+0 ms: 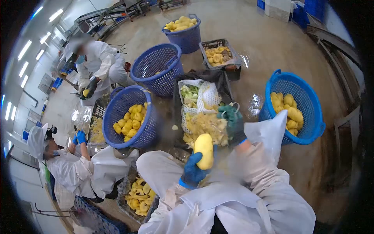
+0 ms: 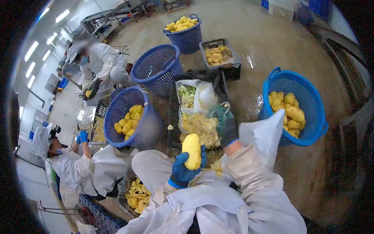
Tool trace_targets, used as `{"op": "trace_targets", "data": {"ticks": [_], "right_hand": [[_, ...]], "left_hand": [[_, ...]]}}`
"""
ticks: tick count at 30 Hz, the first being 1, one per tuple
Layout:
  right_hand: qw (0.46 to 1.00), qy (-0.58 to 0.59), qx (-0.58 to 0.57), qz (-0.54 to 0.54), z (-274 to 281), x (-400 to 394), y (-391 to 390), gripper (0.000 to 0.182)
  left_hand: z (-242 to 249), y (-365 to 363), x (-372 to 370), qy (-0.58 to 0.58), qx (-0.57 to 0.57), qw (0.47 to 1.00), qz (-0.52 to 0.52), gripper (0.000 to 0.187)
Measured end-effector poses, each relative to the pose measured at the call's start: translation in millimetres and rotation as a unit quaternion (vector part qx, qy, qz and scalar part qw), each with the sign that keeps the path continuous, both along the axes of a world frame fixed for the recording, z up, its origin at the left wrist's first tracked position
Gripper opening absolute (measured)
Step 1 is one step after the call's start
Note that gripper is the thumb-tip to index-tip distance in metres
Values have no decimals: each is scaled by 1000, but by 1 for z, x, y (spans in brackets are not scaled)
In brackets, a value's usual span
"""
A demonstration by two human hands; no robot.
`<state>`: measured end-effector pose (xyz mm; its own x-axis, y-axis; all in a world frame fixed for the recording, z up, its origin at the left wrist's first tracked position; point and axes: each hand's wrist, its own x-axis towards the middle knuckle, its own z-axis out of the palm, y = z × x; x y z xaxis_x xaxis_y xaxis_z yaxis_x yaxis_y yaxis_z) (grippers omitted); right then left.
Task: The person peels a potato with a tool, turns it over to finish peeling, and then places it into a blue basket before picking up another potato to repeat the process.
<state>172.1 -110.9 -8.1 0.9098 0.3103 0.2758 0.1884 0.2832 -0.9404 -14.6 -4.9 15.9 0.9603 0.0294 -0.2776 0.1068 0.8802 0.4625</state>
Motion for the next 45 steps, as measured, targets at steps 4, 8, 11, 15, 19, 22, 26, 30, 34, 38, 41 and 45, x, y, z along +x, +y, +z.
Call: {"op": "trace_targets", "data": {"ticks": [4,8,11,15,19,22,26,30,34,38,41,45], "right_hand": [[998,10,15,66,31,-28,-6,31],[999,-19,-26,6,-6,-2,-3,28],[954,162,181,174,19,-30,0,30],[997,-35,28,59,17,-17,6,35],[994,-7,53,94,27,-46,-3,31],[996,-16,-4,91,-13,-39,16,26],[988,116,98,-3,-27,21,-6,29],[989,72,84,100,22,-44,-3,37],[994,66,54,65,-1,-12,-4,42],[981,142,135,3,10,1,-9,32],[994,69,25,75,30,-31,-13,32],[990,103,16,94,-7,-8,-17,39]], "left_hand": [[-15,10,-4,17,-67,997,-33,67],[-2,6,-3,32,-124,992,-4,66],[-12,9,3,40,-209,977,-12,64],[-10,7,6,44,-147,988,-11,56],[-6,-1,8,77,-142,984,78,50],[-12,4,14,52,-144,988,30,47],[-1,6,8,70,-84,993,33,44],[-3,-5,13,-60,1,995,83,44],[11,-3,16,68,-99,991,55,43],[11,6,13,64,-109,990,66,40],[-3,8,21,87,-134,980,116,40],[-3,8,20,85,-150,975,142,38]]}}
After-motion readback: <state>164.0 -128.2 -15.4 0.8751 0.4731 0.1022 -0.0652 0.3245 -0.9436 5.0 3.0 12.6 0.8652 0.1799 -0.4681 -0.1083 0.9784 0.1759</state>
